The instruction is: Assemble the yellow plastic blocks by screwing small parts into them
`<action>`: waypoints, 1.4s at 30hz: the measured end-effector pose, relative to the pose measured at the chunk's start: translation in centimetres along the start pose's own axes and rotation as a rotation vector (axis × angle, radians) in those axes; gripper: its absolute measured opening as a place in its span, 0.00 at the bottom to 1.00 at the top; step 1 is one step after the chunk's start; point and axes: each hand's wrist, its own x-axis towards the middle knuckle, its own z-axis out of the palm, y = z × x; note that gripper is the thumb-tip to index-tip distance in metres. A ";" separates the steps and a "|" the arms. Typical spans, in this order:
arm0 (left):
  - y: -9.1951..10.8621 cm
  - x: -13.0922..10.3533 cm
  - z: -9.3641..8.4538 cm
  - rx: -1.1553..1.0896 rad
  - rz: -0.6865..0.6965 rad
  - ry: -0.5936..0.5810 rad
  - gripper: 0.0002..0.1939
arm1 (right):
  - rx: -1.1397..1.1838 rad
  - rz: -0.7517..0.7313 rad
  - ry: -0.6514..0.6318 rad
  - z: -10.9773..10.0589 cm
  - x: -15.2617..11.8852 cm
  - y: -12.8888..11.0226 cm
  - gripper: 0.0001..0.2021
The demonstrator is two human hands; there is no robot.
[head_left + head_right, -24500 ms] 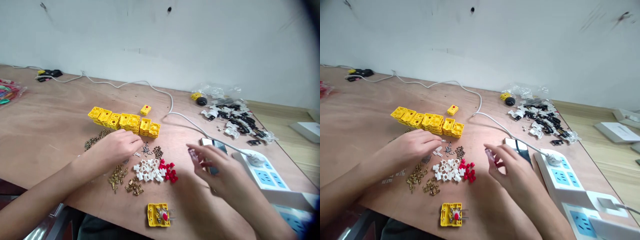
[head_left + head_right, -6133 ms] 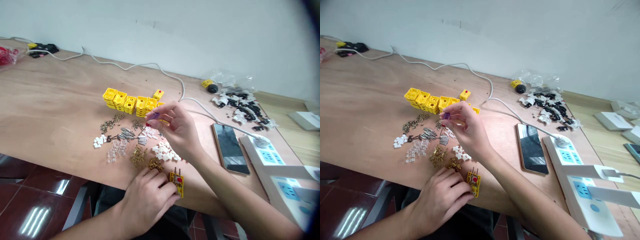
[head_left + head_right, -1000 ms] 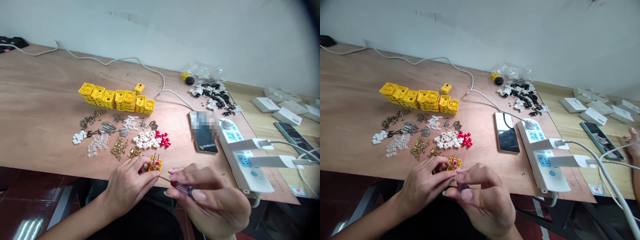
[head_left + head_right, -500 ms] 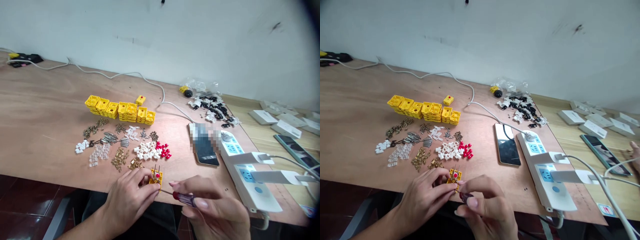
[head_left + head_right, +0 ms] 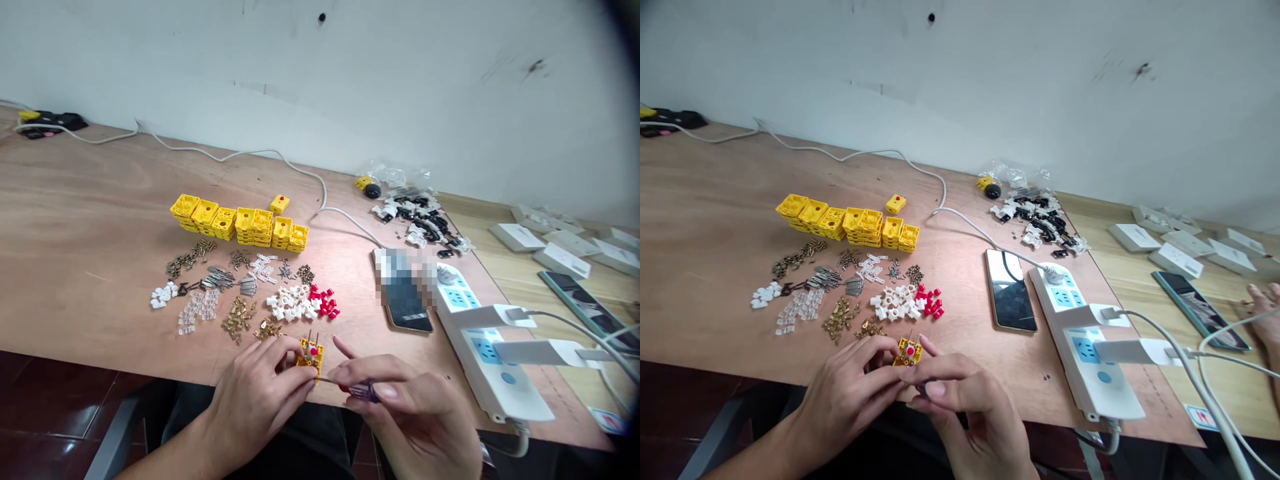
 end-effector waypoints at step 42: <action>0.1 0.0 0.0 0.107 0.121 0.083 0.11 | -0.533 0.257 0.168 -4.3 -0.4 0.7 0.15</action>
